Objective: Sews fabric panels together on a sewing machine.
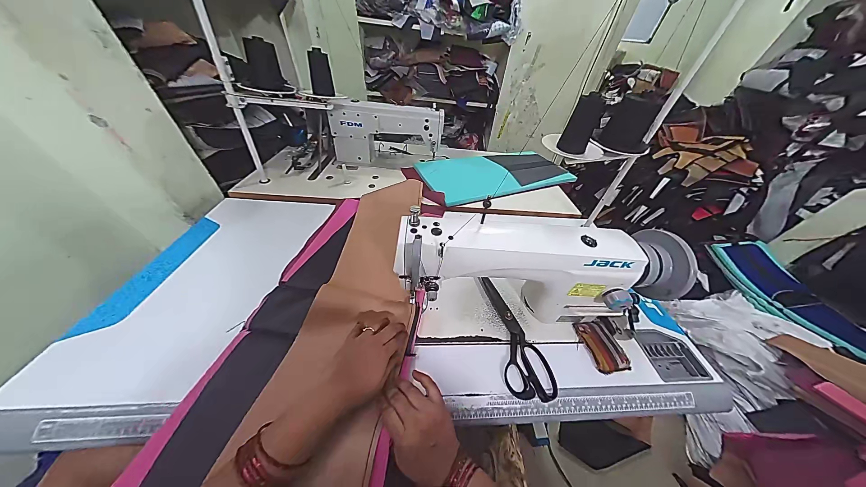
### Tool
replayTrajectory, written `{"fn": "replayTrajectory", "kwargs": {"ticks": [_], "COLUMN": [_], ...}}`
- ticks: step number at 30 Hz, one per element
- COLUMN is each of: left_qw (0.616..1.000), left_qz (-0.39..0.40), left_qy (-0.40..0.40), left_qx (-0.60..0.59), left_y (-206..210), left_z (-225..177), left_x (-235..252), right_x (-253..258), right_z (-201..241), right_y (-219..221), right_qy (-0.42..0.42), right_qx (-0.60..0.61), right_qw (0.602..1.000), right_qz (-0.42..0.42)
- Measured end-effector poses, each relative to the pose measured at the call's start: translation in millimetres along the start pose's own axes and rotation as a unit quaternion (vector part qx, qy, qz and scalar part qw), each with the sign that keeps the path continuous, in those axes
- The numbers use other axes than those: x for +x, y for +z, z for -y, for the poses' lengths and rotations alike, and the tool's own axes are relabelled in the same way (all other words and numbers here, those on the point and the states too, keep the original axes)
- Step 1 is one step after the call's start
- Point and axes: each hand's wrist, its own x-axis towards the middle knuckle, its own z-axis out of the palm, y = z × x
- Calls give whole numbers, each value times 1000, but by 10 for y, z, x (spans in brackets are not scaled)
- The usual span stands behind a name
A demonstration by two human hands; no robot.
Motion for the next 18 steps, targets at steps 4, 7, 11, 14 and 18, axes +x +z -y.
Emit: {"fn": "replayTrajectory", "kwargs": {"ticks": [4, 7, 11, 14, 18], "left_qw": [1000, 1000, 998, 998, 997], "left_qz": [16, -7, 15, 4, -69], "left_qy": [-20, -23, -51, -56, -20], "left_qx": [6, 11, 14, 15, 3], "left_y": [-24, 8, -58, -59, -26], "left_z": [5, 7, -35, -31, -15], "left_x": [52, 95, 191, 270, 270], "right_x": [39, 74, 105, 127, 127], "right_z": [-9, -57, -145, -208, -254], "right_y": [36, 30, 59, 71, 95], "right_qy": [24, 46, 64, 76, 92], "right_qx": [9, 8, 11, 10, 2], "right_qw": [1000, 999, 998, 997, 996], "right_qz": [0, -2, 1, 7, 19]}}
